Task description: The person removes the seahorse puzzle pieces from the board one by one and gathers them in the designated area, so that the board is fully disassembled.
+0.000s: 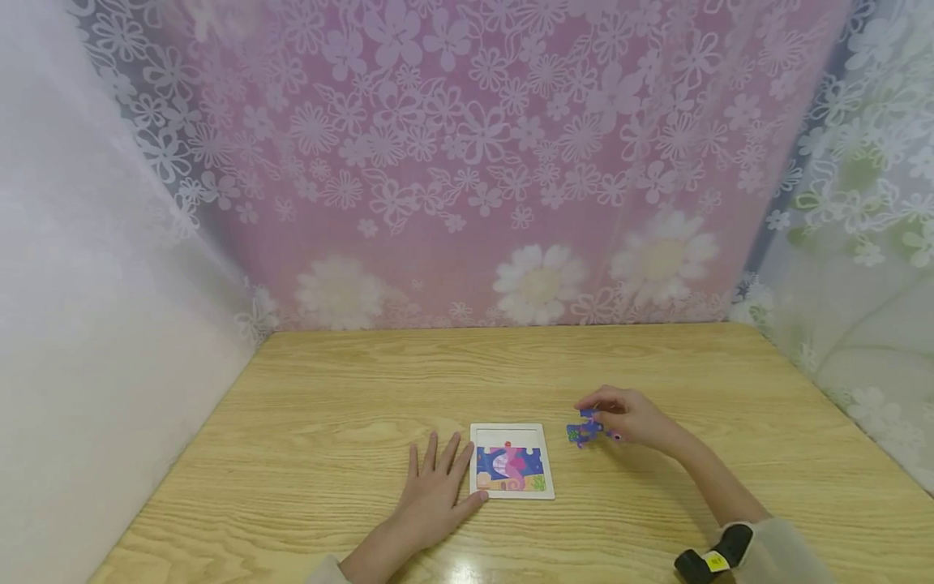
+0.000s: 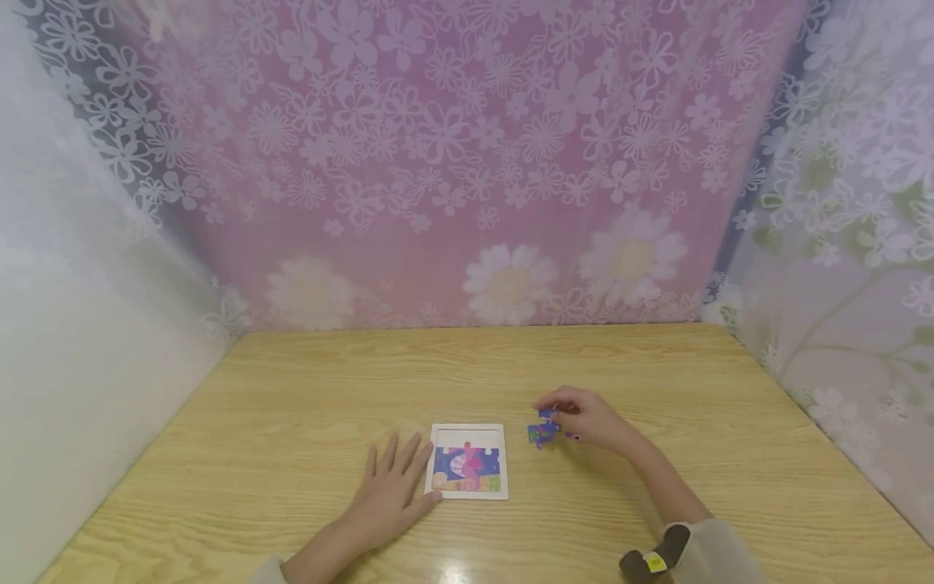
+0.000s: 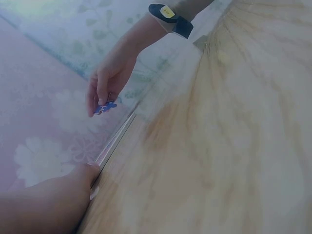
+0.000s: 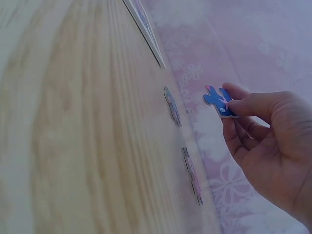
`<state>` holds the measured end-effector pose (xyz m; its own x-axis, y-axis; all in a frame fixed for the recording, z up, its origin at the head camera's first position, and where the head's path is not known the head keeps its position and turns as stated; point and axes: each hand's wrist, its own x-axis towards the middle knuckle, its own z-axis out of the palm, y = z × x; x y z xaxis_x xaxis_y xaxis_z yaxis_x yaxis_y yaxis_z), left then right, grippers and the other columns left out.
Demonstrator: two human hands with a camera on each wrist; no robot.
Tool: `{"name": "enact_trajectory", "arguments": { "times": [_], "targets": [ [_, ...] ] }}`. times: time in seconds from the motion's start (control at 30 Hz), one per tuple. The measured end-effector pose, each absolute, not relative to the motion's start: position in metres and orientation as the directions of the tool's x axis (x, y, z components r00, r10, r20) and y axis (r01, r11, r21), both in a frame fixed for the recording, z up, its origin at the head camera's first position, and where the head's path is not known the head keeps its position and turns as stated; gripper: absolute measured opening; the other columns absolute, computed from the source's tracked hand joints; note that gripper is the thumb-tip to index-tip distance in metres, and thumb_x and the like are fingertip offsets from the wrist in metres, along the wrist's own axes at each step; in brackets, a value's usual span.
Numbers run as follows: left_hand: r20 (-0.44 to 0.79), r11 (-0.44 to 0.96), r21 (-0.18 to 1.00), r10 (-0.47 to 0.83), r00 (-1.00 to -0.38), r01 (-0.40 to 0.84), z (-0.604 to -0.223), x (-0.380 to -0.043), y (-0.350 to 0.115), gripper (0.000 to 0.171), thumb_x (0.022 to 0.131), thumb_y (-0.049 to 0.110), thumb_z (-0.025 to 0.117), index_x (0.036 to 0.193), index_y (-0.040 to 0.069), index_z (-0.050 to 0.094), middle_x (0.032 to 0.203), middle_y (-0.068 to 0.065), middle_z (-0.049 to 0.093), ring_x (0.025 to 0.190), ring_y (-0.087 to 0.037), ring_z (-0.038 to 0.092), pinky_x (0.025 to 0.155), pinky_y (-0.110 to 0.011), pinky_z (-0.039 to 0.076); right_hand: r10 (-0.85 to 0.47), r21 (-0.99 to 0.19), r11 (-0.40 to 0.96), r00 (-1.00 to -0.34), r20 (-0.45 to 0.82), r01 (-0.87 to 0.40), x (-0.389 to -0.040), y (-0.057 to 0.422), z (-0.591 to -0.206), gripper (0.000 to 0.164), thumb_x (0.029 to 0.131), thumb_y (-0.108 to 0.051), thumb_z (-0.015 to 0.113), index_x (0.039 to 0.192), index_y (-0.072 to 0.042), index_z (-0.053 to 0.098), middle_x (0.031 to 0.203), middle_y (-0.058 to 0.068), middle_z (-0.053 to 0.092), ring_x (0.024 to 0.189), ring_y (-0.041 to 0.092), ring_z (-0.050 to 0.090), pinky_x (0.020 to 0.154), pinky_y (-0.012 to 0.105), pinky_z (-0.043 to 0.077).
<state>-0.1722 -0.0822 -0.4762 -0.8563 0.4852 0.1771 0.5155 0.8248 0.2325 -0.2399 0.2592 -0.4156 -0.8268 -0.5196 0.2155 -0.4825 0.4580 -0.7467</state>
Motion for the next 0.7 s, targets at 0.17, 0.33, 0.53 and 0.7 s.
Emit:
{"name": "enact_trajectory", "arguments": {
  "times": [0.17,0.33,0.53,0.7],
  "targets": [
    [0.179,0.822,0.235,0.488,-0.854,0.519,-0.476,-0.172,-0.082,0.072,0.092,0.060,0.028,0.144,0.011,0.029,0.148,-0.016,0.021,0.132,-0.045,0.007,0.098,-0.065,0.002,-0.493,-0.747,0.481,-0.846,0.202,-0.459,-0.238,0.268,-0.416,0.022,0.092,-0.003,0.054,0.111,0.003,0.062,0.103,0.013,0.060,0.078,0.023,0.058,0.063,0.028,0.049],
    [0.178,0.820,0.242,0.488,-0.855,0.518,-0.476,-0.172,-0.082,0.071,0.093,0.060,0.028,0.144,0.010,0.030,0.148,-0.016,0.021,0.132,-0.045,0.007,0.098,-0.065,0.002,-0.485,-0.751,0.476,-0.849,0.211,-0.459,-0.236,0.277,-0.416,0.022,0.093,-0.004,0.052,0.112,0.004,0.061,0.103,0.014,0.059,0.076,0.020,0.058,0.063,0.030,0.050],
    [0.177,0.823,0.237,0.485,-0.856,0.516,-0.477,-0.173,-0.082,0.072,0.092,0.061,0.027,0.145,0.011,0.030,0.148,-0.015,0.021,0.132,-0.045,0.007,0.099,-0.064,0.002,-0.478,-0.721,0.478,-0.837,0.266,-0.502,-0.233,0.288,-0.415,0.021,0.093,-0.005,0.053,0.111,0.003,0.062,0.103,0.013,0.061,0.089,0.015,0.059,0.073,0.026,0.049],
    [0.179,0.824,0.235,0.484,-0.856,0.515,-0.477,-0.173,-0.082,0.072,0.092,0.061,0.027,0.145,0.011,0.029,0.148,-0.015,0.021,0.132,-0.045,0.007,0.099,-0.064,0.002,-0.450,-0.703,0.517,-0.853,0.262,-0.489,-0.232,0.299,-0.416,0.022,0.094,-0.007,0.052,0.111,0.000,0.063,0.105,0.012,0.061,0.091,0.011,0.058,0.073,0.026,0.049]
  ]
}}
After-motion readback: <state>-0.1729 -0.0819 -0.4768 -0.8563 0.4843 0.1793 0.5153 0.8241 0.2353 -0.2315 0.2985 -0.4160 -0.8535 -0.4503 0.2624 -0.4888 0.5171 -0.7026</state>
